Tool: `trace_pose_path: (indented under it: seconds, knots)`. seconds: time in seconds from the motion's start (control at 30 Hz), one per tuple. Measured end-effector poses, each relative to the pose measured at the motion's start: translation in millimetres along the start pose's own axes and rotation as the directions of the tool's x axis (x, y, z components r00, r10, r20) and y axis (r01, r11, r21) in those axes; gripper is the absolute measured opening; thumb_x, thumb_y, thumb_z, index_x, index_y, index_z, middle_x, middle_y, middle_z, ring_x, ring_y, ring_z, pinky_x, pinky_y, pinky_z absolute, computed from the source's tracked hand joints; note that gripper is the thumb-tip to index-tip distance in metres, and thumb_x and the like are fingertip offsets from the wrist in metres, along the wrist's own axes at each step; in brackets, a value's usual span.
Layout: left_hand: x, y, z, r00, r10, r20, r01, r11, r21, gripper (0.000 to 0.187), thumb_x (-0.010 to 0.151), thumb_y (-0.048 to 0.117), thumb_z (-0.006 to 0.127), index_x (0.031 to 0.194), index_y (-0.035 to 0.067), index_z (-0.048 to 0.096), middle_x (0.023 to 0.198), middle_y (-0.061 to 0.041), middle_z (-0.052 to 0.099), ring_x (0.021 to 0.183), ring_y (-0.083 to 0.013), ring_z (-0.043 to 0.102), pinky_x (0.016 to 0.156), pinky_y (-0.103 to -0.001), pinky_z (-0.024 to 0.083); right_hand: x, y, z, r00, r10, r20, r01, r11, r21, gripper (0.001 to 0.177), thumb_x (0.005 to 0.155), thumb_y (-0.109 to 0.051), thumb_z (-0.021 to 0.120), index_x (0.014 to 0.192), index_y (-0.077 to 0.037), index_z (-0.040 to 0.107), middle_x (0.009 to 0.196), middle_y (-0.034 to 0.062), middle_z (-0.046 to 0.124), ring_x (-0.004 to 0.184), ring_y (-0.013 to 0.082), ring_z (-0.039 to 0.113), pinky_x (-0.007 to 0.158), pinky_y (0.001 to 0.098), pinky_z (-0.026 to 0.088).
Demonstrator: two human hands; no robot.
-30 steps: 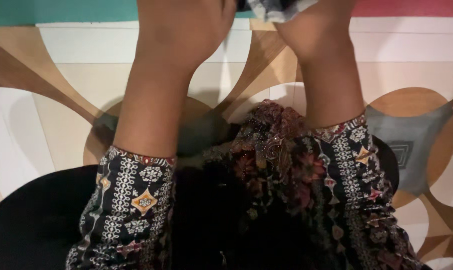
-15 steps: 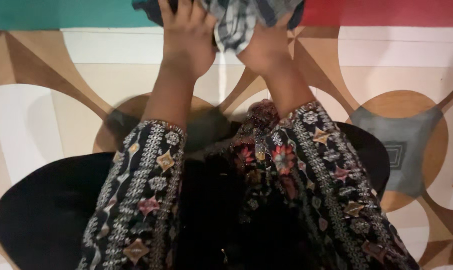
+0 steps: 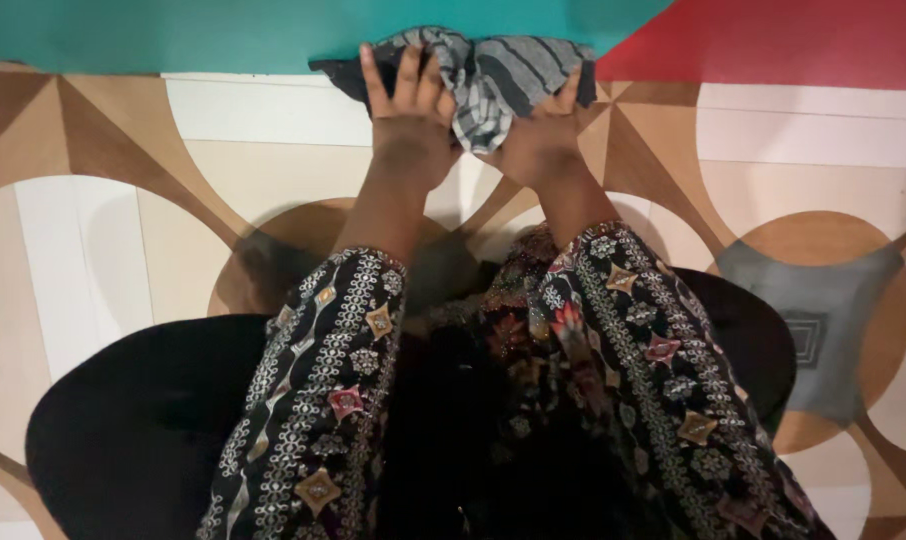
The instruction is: The person sits on the floor and wipes the side of a wooden bed frame with a checkered cloth. The bed frame is painted in teal and red sections. The person uses both hands to rub the cloth along the surface, moving back and forth repeatedly.
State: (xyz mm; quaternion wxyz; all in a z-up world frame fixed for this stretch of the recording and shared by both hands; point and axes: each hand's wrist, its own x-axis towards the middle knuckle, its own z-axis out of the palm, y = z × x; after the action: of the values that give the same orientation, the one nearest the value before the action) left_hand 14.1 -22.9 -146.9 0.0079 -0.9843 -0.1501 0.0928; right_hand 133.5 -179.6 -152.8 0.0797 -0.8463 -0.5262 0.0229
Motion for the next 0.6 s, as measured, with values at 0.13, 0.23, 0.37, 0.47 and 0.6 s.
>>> trace_pose_path:
  seconds: [0.13, 0.23, 0.37, 0.47, 0.6]
  knots:
    - [2, 2, 17, 1.0, 0.019, 0.001, -0.019, 0.998, -0.057, 0.077, 0.095, 0.061, 0.052, 0.154, 0.012, 0.043, 0.169, -0.007, 0.021, 0.156, -0.0373, 0.005, 0.11, -0.078, -0.012, -7, 15, 23, 0.982, -0.162, -0.101, 0.155, 0.985, -0.075, 0.076, 0.102, -0.062, 0.06, 0.163, -0.019, 0.047, 0.168, 0.0102, 0.041, 0.156, 0.0356, 0.027, 0.116, 0.074, -0.005]
    - [0, -2, 20, 0.999, 0.038, -0.009, -0.039, 0.997, -0.072, 0.084, 0.092, 0.064, 0.052, 0.157, 0.013, 0.038, 0.169, -0.006, 0.02, 0.155, -0.0354, 0.004, 0.11, -0.075, -0.013, -10, 14, 21, 0.987, -0.149, -0.057, 0.142, 0.984, -0.11, 0.08, 0.098, -0.063, 0.061, 0.162, -0.018, 0.046, 0.166, 0.0128, 0.041, 0.155, 0.0383, 0.027, 0.117, 0.0724, -0.006]
    - [-9, -9, 17, 0.995, 0.053, -0.081, -0.053, 0.999, 0.0, 0.083, 0.093, 0.062, 0.055, 0.16, 0.017, 0.034, 0.171, -0.003, 0.018, 0.157, -0.0291, 0.005, 0.119, -0.068, -0.012, -9, 2, -8, 0.95, 0.085, 0.3, 0.016, 0.948, -0.318, 0.069, 0.099, -0.066, 0.058, 0.151, -0.019, 0.056, 0.162, 0.0127, 0.049, 0.16, 0.0344, 0.03, 0.128, 0.0653, -0.007]
    - [-27, -24, 1, 0.937, 0.071, -0.341, -0.022, 0.989, 0.146, 0.084, 0.088, 0.044, 0.062, 0.165, 0.024, 0.033, 0.172, 0.006, 0.018, 0.157, -0.0193, 0.006, 0.124, -0.062, -0.007, -6, -4, -37, 0.986, 0.07, 0.154, -0.026, 0.962, -0.271, 0.072, 0.1, -0.061, 0.059, 0.158, -0.019, 0.051, 0.159, 0.0185, 0.048, 0.155, 0.0368, 0.032, 0.13, 0.0642, -0.004]
    - [-41, -34, -54, 0.857, 0.026, -0.515, -0.006, 0.999, 0.04, 0.064, 0.092, 0.033, 0.067, 0.152, 0.02, 0.048, 0.166, -0.002, 0.031, 0.155, -0.0238, 0.018, 0.122, -0.065, 0.001, -9, -2, -88, 0.903, -0.182, -0.389, 0.067, 0.954, -0.292, 0.077, 0.104, -0.059, 0.067, 0.159, -0.008, 0.047, 0.167, 0.0234, 0.041, 0.155, 0.0436, 0.031, 0.128, 0.0641, 0.002]
